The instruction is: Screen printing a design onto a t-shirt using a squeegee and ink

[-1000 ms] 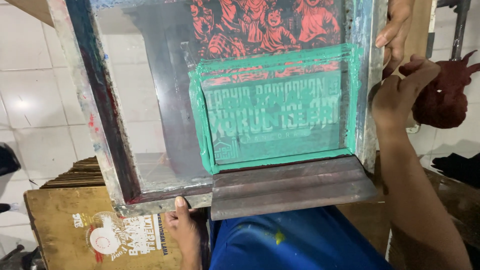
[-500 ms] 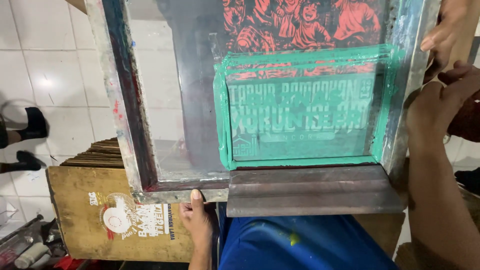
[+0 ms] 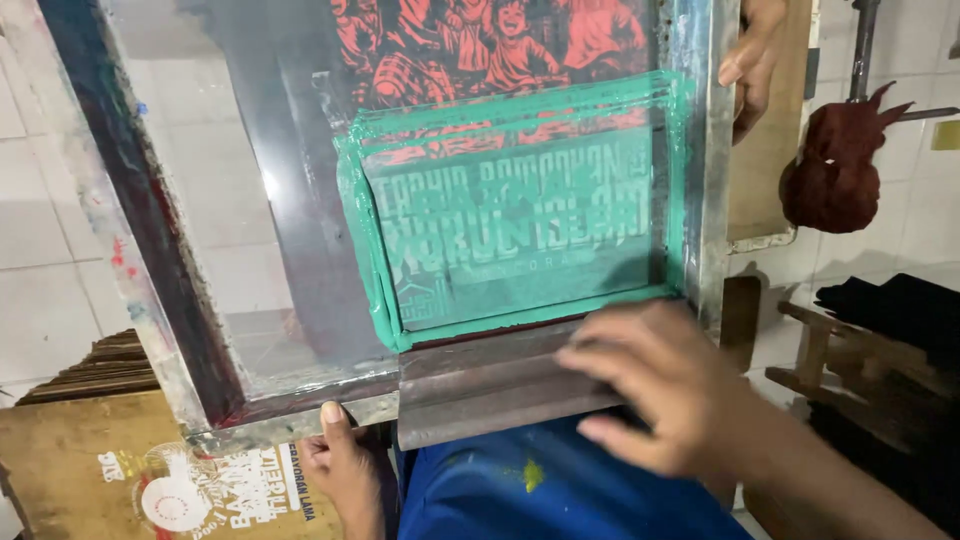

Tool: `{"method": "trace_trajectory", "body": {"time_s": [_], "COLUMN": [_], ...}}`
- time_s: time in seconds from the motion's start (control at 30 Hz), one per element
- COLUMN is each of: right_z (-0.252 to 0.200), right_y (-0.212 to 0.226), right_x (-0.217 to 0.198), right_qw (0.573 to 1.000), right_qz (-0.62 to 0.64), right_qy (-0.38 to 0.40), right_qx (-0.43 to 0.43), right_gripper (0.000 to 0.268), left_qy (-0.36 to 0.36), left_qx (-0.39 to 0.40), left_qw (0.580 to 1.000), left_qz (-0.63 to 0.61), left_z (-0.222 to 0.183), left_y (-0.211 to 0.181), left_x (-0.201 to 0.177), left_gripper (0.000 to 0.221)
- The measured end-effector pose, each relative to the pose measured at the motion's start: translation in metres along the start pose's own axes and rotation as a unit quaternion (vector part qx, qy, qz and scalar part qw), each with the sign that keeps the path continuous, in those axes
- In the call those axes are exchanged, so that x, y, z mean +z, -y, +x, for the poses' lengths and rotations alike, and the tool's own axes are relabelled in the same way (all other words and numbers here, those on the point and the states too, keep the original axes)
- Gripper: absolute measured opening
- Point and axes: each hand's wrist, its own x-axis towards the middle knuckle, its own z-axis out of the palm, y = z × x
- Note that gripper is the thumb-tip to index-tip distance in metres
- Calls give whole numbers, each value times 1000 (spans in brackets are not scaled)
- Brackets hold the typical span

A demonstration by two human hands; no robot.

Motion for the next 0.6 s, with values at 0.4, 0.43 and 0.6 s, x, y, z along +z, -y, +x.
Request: {"method": "trace_trajectory", "body": {"time_s": [0.4,0.43,0.6], "right_z": [29,29,41], "right_y": [5,6,13], "right_x": [38,39,21], "right_qw": [971,965,982], "right_qz": [-213,-231,-153], "right_qy": [109,124,103], "right_qx": [-14,7,-39], "right_gripper": [39,39,25], "left_qy": [25,34,29], "left_qx": [0,2,7], "left_qw": [1000,999,1000], "left_qz": [-11,-8,-4], "left_z": [-8,-11,-5], "left_y": [-18,-24,-12], "left_x": [4,5,2], "left_gripper": [48,48,47]}}
